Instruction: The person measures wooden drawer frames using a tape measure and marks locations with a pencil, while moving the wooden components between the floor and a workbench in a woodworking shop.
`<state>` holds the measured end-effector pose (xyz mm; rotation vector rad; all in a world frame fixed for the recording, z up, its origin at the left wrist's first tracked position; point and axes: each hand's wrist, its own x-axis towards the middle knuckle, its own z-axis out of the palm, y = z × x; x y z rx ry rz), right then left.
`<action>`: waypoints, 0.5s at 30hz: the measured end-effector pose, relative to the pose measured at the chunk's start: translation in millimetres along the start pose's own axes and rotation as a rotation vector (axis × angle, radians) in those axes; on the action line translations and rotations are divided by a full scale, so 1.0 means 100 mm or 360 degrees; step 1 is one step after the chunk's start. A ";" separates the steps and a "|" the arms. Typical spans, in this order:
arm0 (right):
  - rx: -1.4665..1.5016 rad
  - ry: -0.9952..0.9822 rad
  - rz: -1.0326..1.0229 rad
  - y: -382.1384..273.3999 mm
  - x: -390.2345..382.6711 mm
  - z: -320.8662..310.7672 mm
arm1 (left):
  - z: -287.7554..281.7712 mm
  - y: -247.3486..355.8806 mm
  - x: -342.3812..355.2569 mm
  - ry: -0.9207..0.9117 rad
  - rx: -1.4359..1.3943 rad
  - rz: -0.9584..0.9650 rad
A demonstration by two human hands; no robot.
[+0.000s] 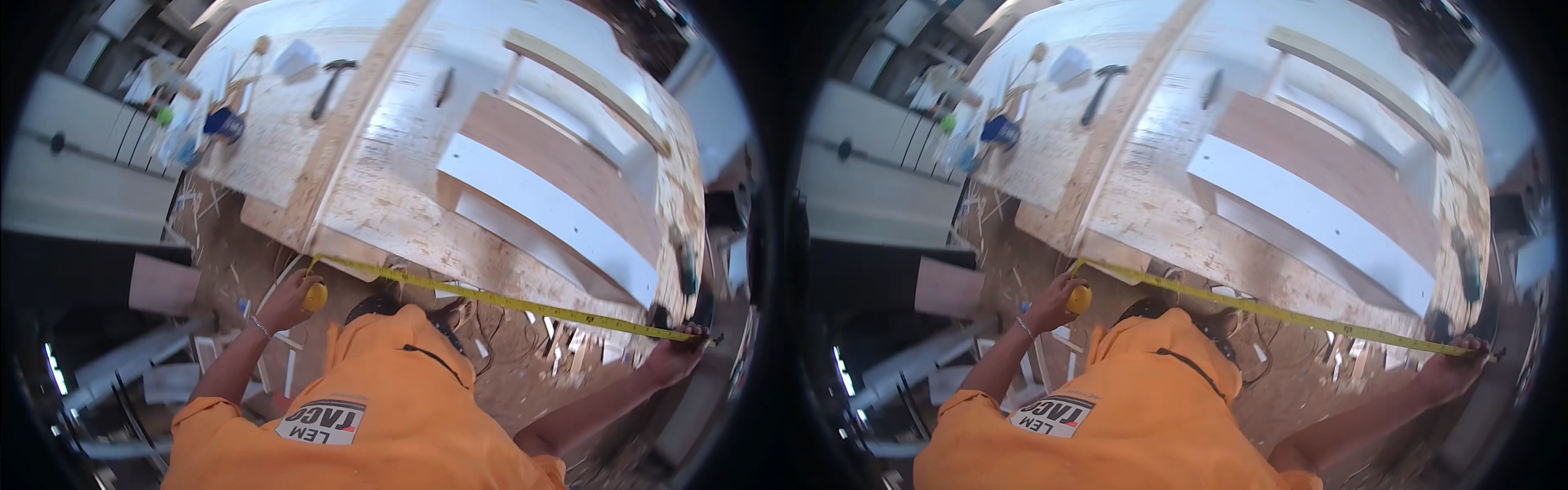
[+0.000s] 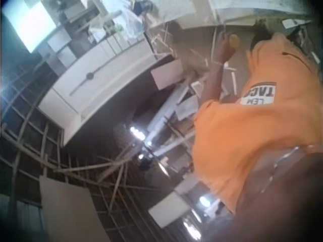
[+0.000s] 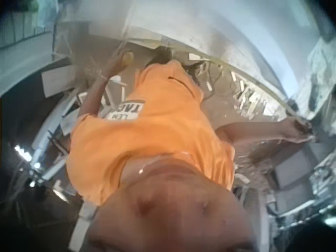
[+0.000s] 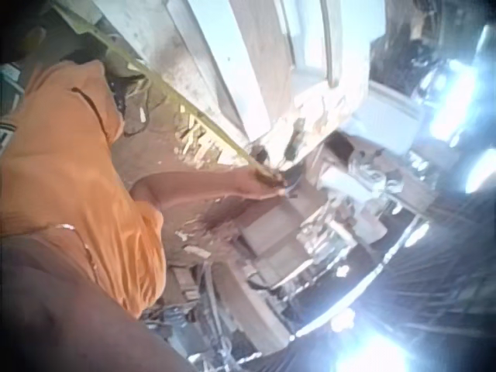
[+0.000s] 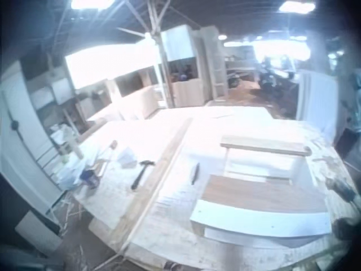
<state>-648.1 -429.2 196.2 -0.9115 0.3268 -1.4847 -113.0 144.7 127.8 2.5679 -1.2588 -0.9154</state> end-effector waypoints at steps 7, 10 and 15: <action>0.0036 -0.0406 0.0113 0.71 0.19 1.51 | 0.74 -0.23 -1.01 0.0336 -0.0357 -0.0295; -0.0240 -0.0197 0.0007 1.13 -0.28 2.59 | 1.29 -0.66 -1.21 0.0423 -0.0441 -0.0357; -0.0909 -0.0885 0.0381 2.51 -1.37 4.10 | 2.02 -1.16 -1.61 0.0548 -0.0718 -0.0323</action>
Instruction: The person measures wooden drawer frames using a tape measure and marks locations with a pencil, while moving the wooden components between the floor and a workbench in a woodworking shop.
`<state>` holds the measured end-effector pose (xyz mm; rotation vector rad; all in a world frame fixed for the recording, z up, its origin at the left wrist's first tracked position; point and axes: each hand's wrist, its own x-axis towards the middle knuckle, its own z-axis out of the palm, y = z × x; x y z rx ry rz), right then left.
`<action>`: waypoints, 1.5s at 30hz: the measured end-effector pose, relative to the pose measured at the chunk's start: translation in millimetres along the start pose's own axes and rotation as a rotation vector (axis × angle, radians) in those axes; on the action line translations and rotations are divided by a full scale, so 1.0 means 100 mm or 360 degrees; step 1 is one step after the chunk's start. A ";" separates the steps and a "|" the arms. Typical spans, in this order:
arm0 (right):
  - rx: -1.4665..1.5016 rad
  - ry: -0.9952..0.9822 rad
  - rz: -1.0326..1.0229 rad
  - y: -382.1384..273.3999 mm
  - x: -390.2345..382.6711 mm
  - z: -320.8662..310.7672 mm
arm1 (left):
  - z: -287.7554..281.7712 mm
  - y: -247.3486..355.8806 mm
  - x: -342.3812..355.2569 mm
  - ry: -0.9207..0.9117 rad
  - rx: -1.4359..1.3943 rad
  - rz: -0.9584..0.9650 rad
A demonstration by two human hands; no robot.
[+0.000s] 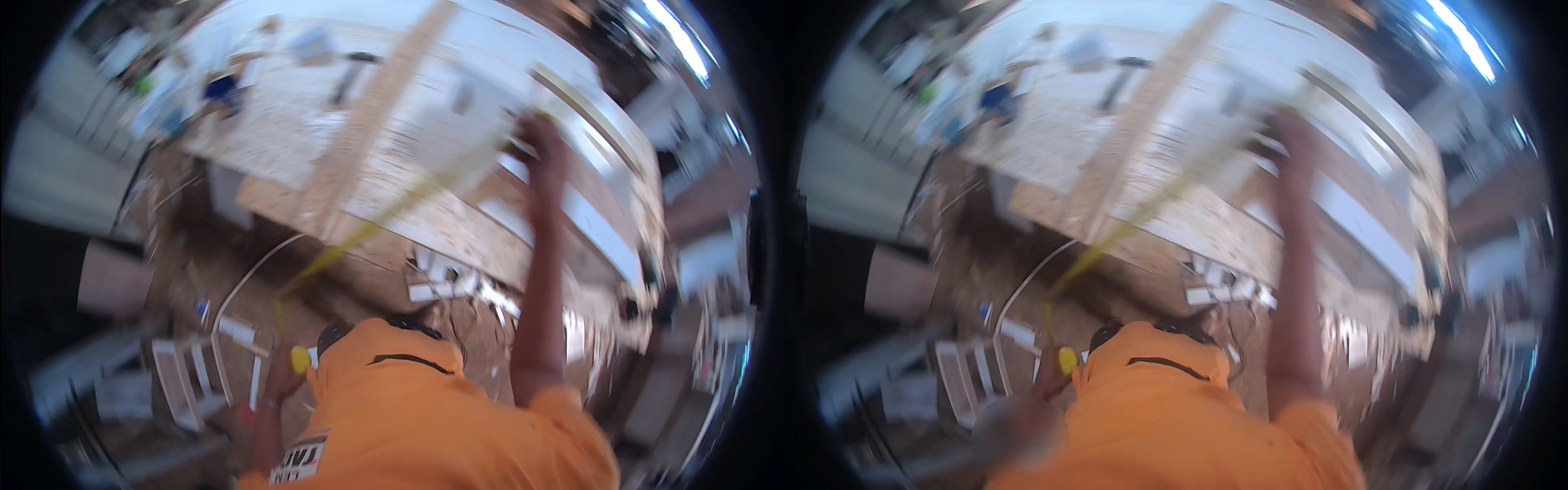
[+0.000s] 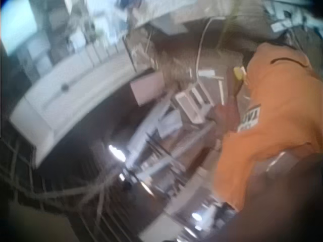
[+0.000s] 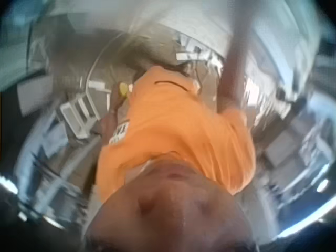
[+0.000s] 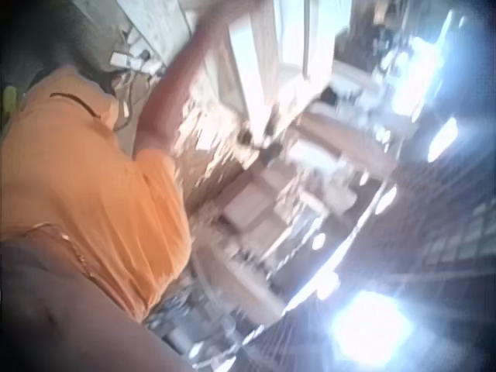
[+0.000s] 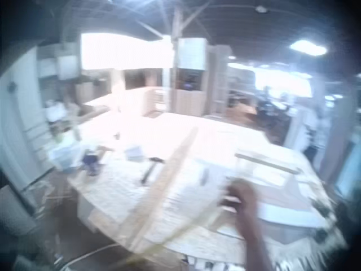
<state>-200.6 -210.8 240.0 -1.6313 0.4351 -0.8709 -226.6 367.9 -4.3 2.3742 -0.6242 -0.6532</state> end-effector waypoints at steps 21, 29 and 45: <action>0.0996 -0.1080 0.0742 0.41 0.01 5.70 | -2.90 -0.87 0.19 0.0184 -0.0262 -0.0028; 0.1120 -0.1033 0.0635 0.32 0.50 8.00 | -4.47 -1.54 1.16 0.0275 -0.0495 -0.0137; 0.0767 -0.1459 0.0910 0.61 0.39 12.06 | -6.24 -3.76 1.50 0.0333 -0.0076 -0.0783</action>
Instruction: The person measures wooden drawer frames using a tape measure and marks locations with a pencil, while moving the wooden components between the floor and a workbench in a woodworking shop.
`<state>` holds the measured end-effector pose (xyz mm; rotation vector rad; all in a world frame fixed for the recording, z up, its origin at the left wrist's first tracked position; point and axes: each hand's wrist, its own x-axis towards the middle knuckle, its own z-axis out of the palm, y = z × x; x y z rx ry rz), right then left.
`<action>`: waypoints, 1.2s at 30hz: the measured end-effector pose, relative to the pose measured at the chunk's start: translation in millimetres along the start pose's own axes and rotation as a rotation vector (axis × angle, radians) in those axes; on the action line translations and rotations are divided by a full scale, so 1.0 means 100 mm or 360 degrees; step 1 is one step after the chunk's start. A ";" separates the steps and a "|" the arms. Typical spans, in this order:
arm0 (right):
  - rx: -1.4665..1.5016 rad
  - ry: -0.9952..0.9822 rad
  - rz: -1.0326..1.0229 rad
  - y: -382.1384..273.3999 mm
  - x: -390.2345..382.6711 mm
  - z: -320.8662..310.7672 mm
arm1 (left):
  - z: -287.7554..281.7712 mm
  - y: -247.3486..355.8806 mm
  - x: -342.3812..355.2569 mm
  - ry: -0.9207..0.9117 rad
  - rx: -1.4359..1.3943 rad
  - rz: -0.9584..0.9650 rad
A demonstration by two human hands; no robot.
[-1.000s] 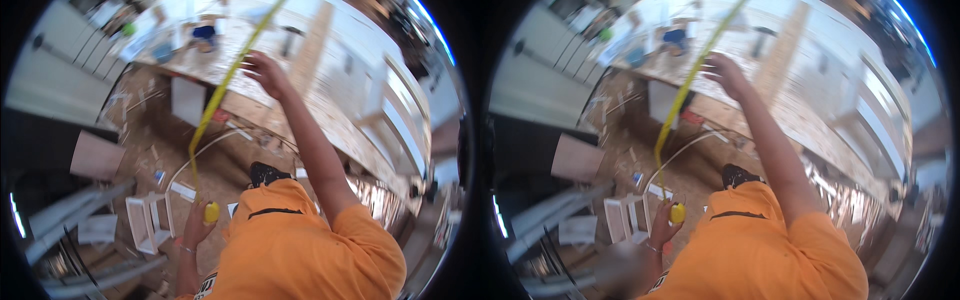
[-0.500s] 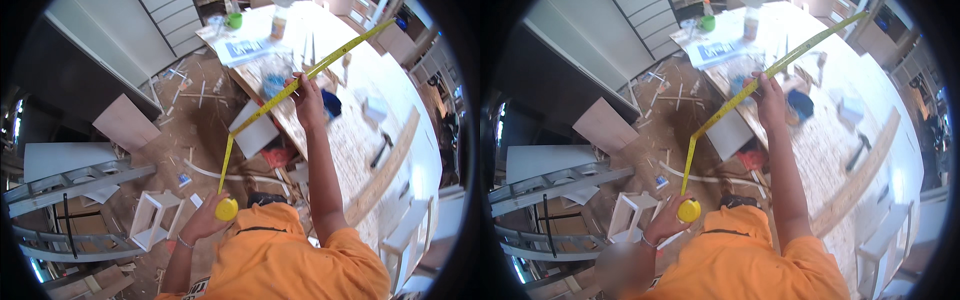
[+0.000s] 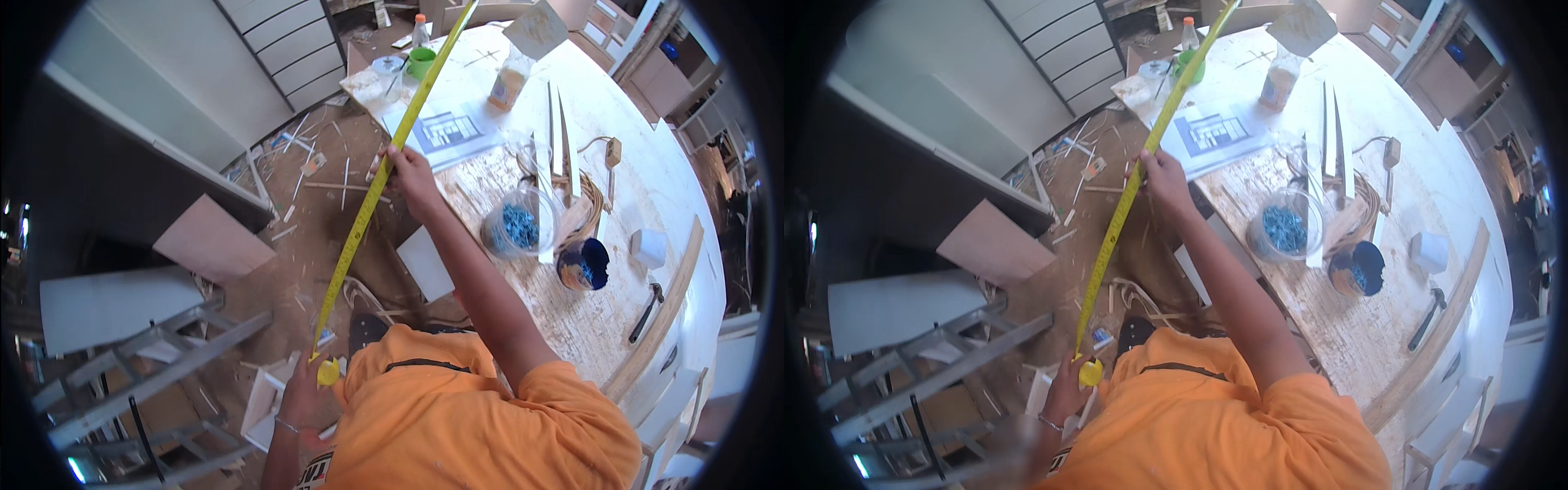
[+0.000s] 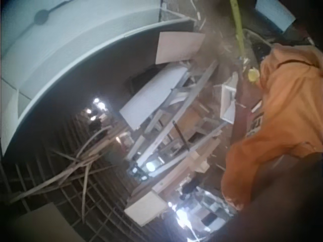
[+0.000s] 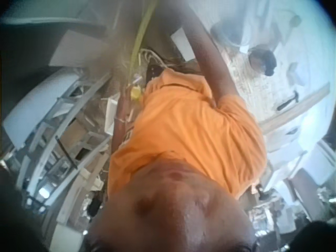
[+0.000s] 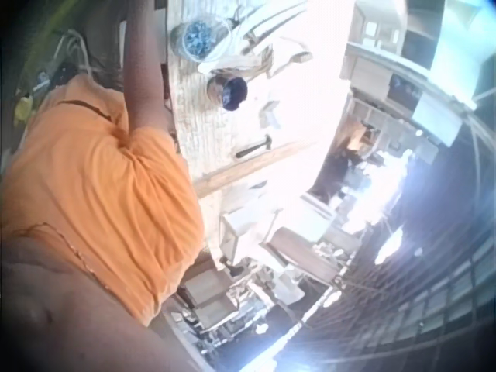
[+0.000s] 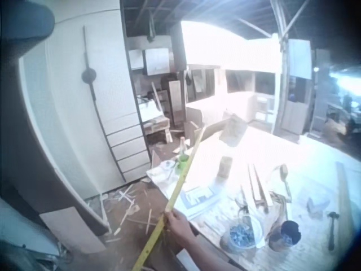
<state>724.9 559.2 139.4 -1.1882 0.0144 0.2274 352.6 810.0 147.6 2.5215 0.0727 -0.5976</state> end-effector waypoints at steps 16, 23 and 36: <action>-0.0543 0.1134 -0.0016 0.55 1.73 -0.21 | -2.10 -0.05 4.58 -0.0536 -0.0035 0.1307; -0.0684 0.1133 0.0448 1.38 0.08 0.19 | -1.87 1.10 6.05 -0.0297 0.0287 0.1453; -0.0195 0.1631 0.0878 2.45 -2.01 0.79 | -0.89 1.64 6.59 0.0266 0.0794 0.1478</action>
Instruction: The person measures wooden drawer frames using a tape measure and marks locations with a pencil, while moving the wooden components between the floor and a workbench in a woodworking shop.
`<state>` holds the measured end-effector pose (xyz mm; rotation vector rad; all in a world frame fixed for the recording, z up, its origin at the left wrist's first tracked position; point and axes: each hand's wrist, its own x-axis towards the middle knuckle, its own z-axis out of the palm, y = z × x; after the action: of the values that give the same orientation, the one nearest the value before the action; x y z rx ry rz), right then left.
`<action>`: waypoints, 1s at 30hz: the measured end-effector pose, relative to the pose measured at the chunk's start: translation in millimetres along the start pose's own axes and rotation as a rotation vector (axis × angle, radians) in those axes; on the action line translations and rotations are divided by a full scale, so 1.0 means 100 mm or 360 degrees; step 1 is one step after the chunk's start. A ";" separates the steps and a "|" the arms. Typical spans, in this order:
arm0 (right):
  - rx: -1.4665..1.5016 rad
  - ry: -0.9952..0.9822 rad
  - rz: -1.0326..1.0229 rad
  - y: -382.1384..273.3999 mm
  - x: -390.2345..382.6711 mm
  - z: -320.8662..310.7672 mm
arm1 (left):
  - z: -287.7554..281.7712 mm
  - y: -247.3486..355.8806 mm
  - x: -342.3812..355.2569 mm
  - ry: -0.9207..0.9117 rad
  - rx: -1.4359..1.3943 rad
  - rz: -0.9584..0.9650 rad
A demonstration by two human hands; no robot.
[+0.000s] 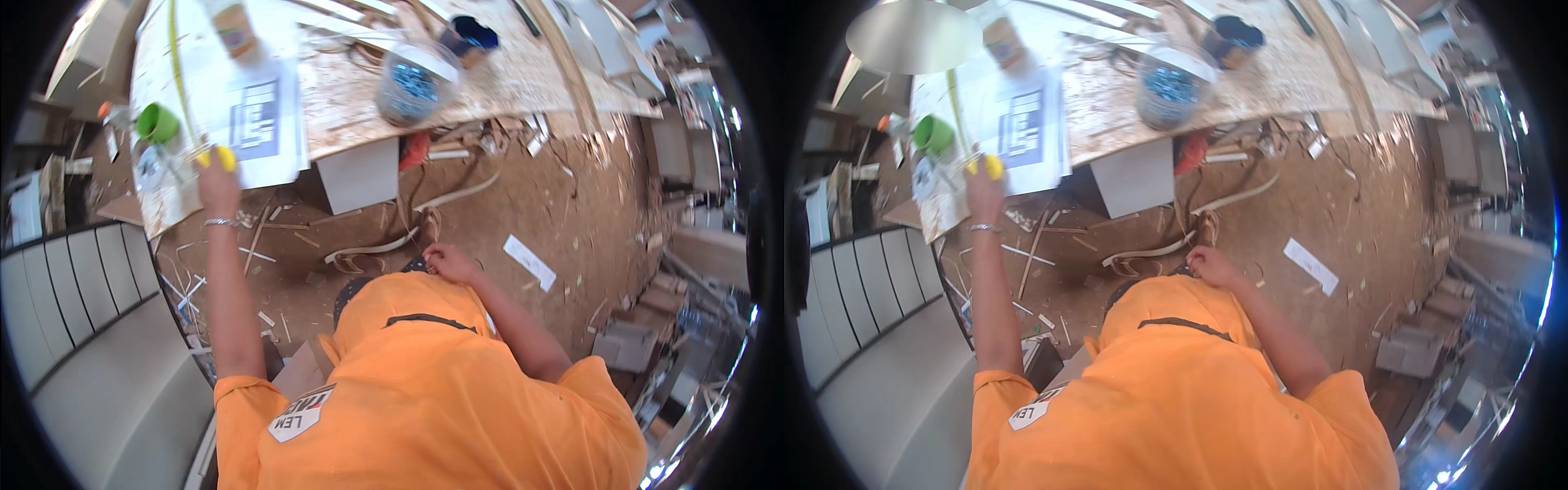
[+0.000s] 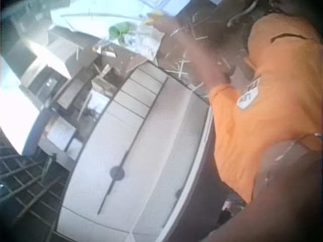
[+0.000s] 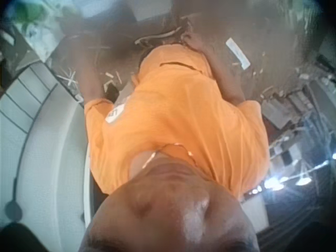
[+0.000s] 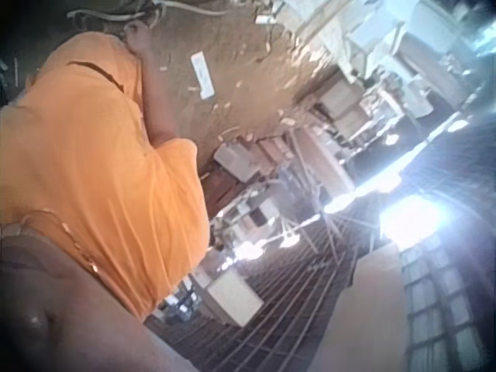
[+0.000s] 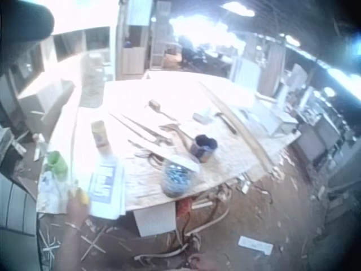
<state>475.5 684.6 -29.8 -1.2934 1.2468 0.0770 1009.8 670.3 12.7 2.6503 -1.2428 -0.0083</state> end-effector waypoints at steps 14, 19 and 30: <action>0.0049 0.0590 0.0888 2.18 -1.22 -1.59 | -0.24 1.13 -1.49 -0.0160 0.0085 0.0242; 0.0151 0.0248 0.0766 2.74 -0.62 -2.20 | 0.29 2.09 -2.51 -0.1025 -0.0211 0.0025; -0.0431 0.0150 0.0213 3.66 1.75 -3.51 | 2.22 3.30 -4.53 -0.2197 -0.0459 0.0263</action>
<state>84.1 459.8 -319.6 -1.4567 1.4398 0.2918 446.6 767.2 -178.1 2.0843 -1.4964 -2.0363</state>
